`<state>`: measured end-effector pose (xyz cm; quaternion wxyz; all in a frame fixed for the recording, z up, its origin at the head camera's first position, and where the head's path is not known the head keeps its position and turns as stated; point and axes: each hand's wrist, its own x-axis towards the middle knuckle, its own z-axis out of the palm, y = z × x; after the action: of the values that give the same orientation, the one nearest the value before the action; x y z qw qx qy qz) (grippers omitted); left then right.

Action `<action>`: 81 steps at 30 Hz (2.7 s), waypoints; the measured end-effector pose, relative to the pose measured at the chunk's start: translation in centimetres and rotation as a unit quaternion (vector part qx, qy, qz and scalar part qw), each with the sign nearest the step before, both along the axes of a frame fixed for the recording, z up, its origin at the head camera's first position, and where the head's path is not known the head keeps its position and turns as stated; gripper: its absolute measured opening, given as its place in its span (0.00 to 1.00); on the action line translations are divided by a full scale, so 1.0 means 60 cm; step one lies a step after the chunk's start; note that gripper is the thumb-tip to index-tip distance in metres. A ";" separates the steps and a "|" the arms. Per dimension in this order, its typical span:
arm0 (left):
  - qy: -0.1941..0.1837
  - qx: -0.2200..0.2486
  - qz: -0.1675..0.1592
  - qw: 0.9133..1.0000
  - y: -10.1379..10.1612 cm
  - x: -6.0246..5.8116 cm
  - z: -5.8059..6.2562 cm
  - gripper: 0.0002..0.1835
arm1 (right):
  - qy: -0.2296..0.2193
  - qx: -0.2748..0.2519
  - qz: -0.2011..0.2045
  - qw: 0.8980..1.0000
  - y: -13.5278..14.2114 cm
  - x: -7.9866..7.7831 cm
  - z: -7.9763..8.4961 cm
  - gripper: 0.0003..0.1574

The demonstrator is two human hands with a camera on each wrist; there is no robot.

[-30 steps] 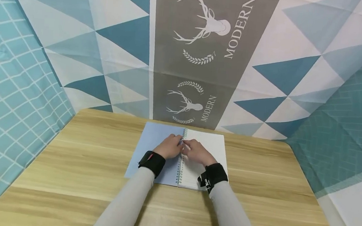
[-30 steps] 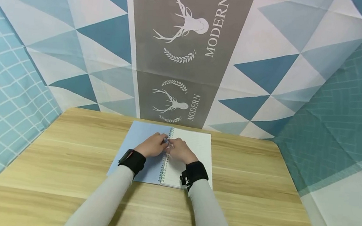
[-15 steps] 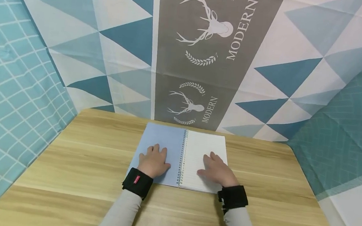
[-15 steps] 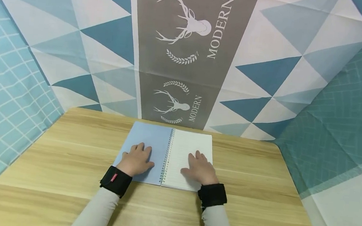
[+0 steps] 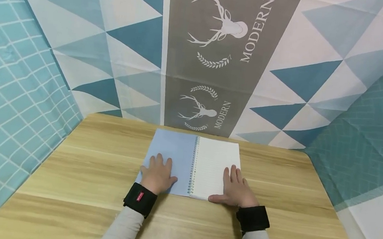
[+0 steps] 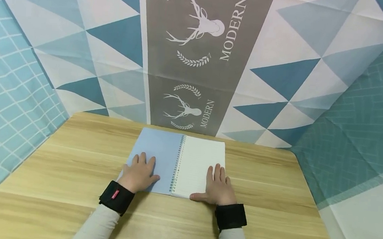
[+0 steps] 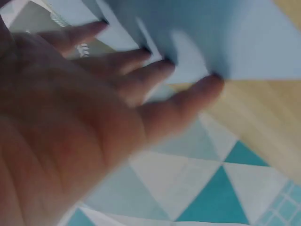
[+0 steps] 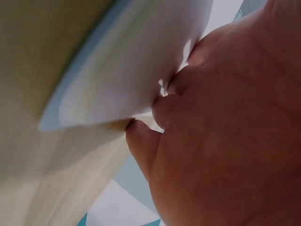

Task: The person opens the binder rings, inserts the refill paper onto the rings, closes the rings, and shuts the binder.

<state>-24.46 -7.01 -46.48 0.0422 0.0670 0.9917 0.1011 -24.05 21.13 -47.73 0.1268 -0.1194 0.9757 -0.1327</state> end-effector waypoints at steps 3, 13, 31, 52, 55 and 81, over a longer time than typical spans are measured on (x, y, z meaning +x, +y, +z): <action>-0.010 -0.012 -0.060 0.998 0.010 0.008 0.000 0.40 | 0.019 0.003 -0.001 1.000 0.008 -0.006 -0.025 0.90; 0.007 -0.008 -0.146 0.989 0.027 0.029 -0.006 0.48 | 0.002 0.007 -0.001 1.000 -0.002 0.005 0.000 0.90; 0.078 -0.046 -0.160 0.983 0.032 0.038 -0.035 0.45 | 0.026 0.034 0.030 0.999 -0.011 0.010 0.012 0.77; 0.229 -0.106 -0.203 0.946 0.026 0.048 -0.048 0.38 | 0.027 0.015 0.079 0.996 -0.047 0.018 0.010 0.63; 0.265 -0.115 -0.211 0.934 0.024 0.053 -0.048 0.35 | 0.023 0.017 0.078 0.997 -0.050 0.020 0.018 0.62; 0.169 -0.094 -0.228 0.954 -0.012 0.076 -0.027 0.36 | 0.020 0.011 0.073 0.997 -0.050 0.019 0.004 0.62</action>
<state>-19.90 -7.70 -48.12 -0.0978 0.3033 0.9477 -0.0175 -22.93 18.14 -47.51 0.1177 -0.1919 0.9681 -0.1103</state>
